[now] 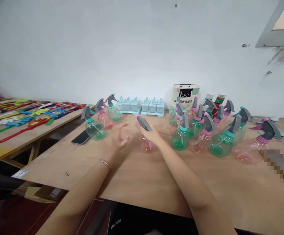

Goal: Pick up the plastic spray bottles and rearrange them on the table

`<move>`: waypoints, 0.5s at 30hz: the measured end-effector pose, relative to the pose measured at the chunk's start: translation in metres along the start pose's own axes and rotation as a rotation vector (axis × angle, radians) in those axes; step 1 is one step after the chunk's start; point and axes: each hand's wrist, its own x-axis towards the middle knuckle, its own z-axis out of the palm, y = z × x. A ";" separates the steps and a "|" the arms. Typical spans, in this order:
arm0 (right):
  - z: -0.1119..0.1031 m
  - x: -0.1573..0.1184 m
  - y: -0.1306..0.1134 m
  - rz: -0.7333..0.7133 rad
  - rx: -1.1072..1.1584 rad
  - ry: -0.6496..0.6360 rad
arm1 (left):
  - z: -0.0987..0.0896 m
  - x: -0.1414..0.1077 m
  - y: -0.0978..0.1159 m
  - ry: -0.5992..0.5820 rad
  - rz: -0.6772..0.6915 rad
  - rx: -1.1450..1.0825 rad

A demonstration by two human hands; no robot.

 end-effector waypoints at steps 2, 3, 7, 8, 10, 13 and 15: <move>-0.004 -0.001 -0.004 0.016 0.020 -0.004 | -0.028 0.011 -0.019 0.379 -0.069 0.116; -0.006 -0.001 -0.004 0.013 0.039 0.002 | -0.042 0.016 -0.028 0.602 -0.142 0.205; -0.008 0.001 -0.003 0.017 0.078 0.039 | -0.073 0.024 -0.060 0.773 -0.575 0.350; -0.008 0.001 -0.003 0.039 0.084 0.073 | -0.073 0.023 -0.064 0.693 -0.670 0.350; -0.009 0.001 -0.007 0.117 0.125 0.164 | -0.064 0.019 -0.067 0.521 -0.765 0.398; -0.011 -0.003 -0.022 0.277 0.272 0.210 | -0.041 0.013 -0.060 0.380 -0.741 0.544; -0.014 -0.006 -0.035 0.359 0.395 0.154 | -0.025 0.010 -0.052 0.335 -0.685 0.553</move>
